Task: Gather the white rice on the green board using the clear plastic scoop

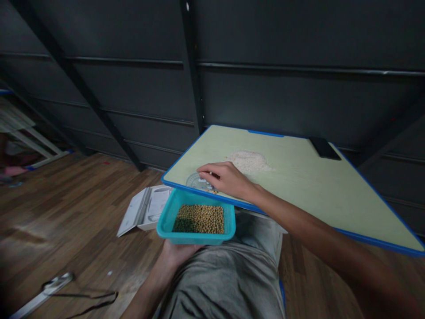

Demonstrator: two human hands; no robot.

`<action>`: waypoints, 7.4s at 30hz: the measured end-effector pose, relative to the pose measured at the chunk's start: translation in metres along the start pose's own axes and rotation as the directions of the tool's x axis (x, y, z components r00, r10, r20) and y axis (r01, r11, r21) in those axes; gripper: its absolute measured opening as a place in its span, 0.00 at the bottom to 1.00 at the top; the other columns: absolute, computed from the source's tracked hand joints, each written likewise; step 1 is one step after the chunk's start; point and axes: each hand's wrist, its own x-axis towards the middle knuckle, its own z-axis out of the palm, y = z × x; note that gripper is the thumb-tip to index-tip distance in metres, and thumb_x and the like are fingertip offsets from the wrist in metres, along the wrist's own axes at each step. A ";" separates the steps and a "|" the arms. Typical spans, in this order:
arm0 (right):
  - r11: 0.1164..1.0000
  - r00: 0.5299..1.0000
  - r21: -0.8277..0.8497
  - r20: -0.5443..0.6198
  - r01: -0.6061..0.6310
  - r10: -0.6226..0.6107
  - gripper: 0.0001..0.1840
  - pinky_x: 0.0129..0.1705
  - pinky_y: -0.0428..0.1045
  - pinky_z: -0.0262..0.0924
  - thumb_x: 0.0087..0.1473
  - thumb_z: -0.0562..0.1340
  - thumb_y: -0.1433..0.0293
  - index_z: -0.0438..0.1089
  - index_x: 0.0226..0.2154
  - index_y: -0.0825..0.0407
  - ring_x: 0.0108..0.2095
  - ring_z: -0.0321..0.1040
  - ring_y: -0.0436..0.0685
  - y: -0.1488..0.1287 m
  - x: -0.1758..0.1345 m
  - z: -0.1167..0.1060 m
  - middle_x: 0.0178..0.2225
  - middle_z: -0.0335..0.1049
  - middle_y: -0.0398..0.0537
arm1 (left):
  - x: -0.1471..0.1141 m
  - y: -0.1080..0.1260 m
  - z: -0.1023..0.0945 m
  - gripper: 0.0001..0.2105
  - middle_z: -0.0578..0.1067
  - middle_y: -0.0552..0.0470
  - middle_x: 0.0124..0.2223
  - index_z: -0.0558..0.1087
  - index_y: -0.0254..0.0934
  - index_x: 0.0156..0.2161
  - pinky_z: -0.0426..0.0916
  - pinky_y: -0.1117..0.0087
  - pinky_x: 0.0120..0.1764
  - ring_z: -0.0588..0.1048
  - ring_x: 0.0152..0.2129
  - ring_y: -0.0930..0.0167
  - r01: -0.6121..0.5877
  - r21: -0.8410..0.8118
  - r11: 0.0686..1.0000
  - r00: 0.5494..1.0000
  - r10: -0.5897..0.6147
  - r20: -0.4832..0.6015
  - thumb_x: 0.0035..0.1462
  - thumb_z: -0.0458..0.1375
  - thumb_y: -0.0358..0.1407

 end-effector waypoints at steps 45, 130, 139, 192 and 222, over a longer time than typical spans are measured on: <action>0.943 0.998 -0.326 -0.008 -0.060 0.060 0.14 0.39 0.51 0.64 0.65 0.61 0.67 0.79 0.48 0.50 0.35 0.75 0.56 0.021 0.001 -0.014 0.39 0.82 0.49 | -0.001 0.006 -0.006 0.24 0.76 0.43 0.61 0.72 0.46 0.61 0.67 0.39 0.61 0.72 0.61 0.49 0.007 0.052 0.999 0.999 -0.004 -0.053 0.59 0.61 0.38; 0.991 0.995 -0.136 0.100 0.022 -0.008 0.16 0.52 0.53 0.64 0.71 0.56 0.67 0.75 0.55 0.47 0.48 0.73 0.56 0.032 0.007 -0.022 0.49 0.78 0.51 | 0.000 0.007 -0.009 0.30 0.78 0.40 0.59 0.67 0.41 0.65 0.67 0.42 0.61 0.76 0.58 0.53 0.042 0.067 0.997 0.999 -0.044 0.028 0.58 0.63 0.39; 0.995 0.991 -0.089 0.125 0.051 -0.040 0.17 0.50 0.51 0.64 0.72 0.55 0.67 0.75 0.55 0.47 0.46 0.73 0.55 0.022 0.007 -0.020 0.47 0.77 0.51 | -0.002 0.006 -0.005 0.30 0.76 0.39 0.61 0.65 0.41 0.66 0.68 0.40 0.60 0.75 0.58 0.52 0.036 0.072 0.997 0.999 -0.038 0.028 0.59 0.62 0.39; 0.990 0.994 -0.110 0.061 0.094 -0.087 0.15 0.46 0.51 0.64 0.69 0.58 0.67 0.79 0.51 0.51 0.41 0.75 0.55 0.015 0.008 -0.039 0.44 0.81 0.51 | -0.008 -0.001 0.007 0.30 0.74 0.40 0.64 0.66 0.43 0.67 0.69 0.41 0.59 0.72 0.61 0.50 0.059 0.033 0.998 0.997 -0.060 0.049 0.59 0.60 0.40; 0.996 0.995 -0.057 -0.060 0.073 -0.076 0.13 0.41 0.50 0.66 0.67 0.61 0.67 0.81 0.46 0.51 0.37 0.75 0.54 0.017 0.004 -0.024 0.40 0.82 0.49 | -0.009 0.000 0.008 0.29 0.76 0.41 0.62 0.66 0.45 0.66 0.69 0.41 0.59 0.74 0.59 0.51 0.041 0.046 0.998 0.999 -0.041 -0.007 0.60 0.60 0.40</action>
